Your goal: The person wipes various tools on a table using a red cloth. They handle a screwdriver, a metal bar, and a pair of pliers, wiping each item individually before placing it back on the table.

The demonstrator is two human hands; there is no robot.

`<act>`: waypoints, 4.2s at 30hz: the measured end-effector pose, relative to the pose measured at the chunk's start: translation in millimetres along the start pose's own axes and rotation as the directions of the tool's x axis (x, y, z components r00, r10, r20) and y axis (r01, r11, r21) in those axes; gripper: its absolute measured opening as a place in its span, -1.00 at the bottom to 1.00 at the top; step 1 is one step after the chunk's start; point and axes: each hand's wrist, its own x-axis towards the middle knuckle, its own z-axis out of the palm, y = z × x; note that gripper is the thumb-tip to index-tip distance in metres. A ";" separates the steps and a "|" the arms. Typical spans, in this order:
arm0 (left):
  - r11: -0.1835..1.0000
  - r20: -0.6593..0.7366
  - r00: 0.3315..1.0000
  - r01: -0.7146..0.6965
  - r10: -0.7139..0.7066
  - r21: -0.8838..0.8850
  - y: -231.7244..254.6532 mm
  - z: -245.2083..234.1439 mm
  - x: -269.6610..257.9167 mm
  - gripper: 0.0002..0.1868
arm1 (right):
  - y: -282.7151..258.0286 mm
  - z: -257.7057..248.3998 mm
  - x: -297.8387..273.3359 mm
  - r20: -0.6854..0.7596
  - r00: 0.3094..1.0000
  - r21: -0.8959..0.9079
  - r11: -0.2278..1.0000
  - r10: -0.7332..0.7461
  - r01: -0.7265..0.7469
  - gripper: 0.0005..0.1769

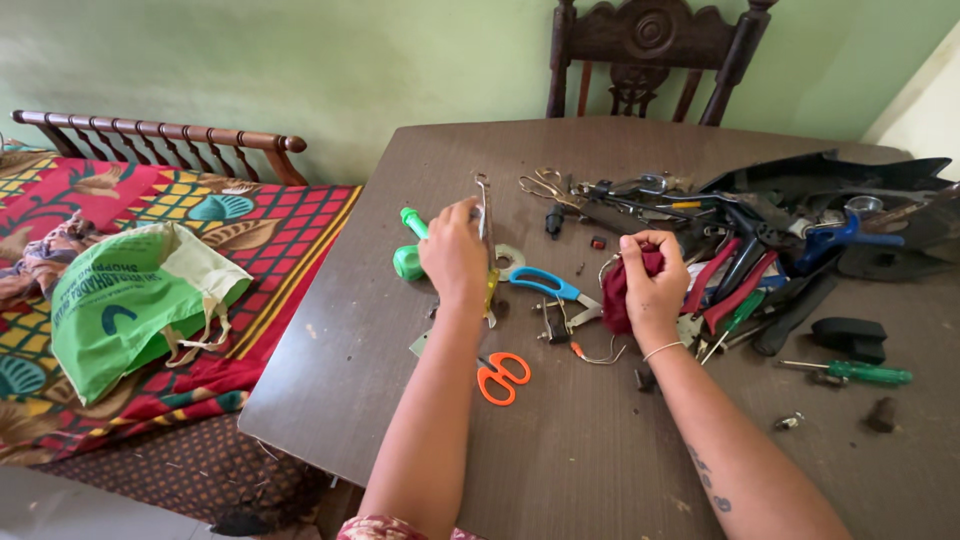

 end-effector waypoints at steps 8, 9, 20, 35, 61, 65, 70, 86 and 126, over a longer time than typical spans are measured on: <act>0.989 0.048 0.997 0.045 -0.052 0.139 -24.9 16.6 -10.3 -0.64 | 11.7 -9.2 9.8 -0.067 0.998 0.033 0.999 -0.004 0.006 -0.80; 0.984 0.051 0.998 0.035 -0.045 0.176 -27.5 20.7 -11.4 -0.64 | 13.2 -12.5 12.8 -0.083 0.997 0.045 0.999 0.000 0.004 -0.81; 0.997 0.071 0.997 -0.008 0.002 0.080 -8.4 13.3 -15.2 -0.60 | 27.1 -46.3 36.2 -0.241 0.966 -0.019 0.995 -0.096 0.094 -0.81; 0.859 0.421 0.750 -0.418 0.510 -0.296 55.3 18.5 -51.0 -0.79 | 20.1 -52.7 36.4 -0.197 0.965 -0.204 0.970 -0.175 0.134 -0.81; 0.976 0.884 0.462 -0.213 0.070 0.034 63.9 -16.6 -27.9 -0.41 | 1.2 -43.7 32.7 -0.054 0.983 -0.270 0.951 -0.174 0.153 -0.83; 0.988 0.875 0.479 -0.156 0.068 0.009 62.9 -11.9 -36.9 -0.49 | -0.6 -43.2 31.2 -0.032 0.984 -0.290 0.943 -0.177 0.160 -0.83; 0.989 0.867 0.487 -0.145 0.102 -0.035 59.1 5.4 -45.6 -0.52 | -1.7 -42.1 30.8 -0.007 0.983 -0.295 0.940 -0.185 0.175 -0.83; -0.069 0.767 0.632 0.775 0.113 -0.628 87.1 43.2 -73.1 -0.82 | -22.1 -7.2 10.9 0.374 0.925 0.212 0.977 -0.067 -0.014 -0.55; -0.382 0.955 0.284 0.875 -0.091 -0.296 85.0 58.0 -89.1 -0.79 | -21.1 -21.6 6.5 0.473 0.865 0.084 0.986 -0.165 0.142 -0.85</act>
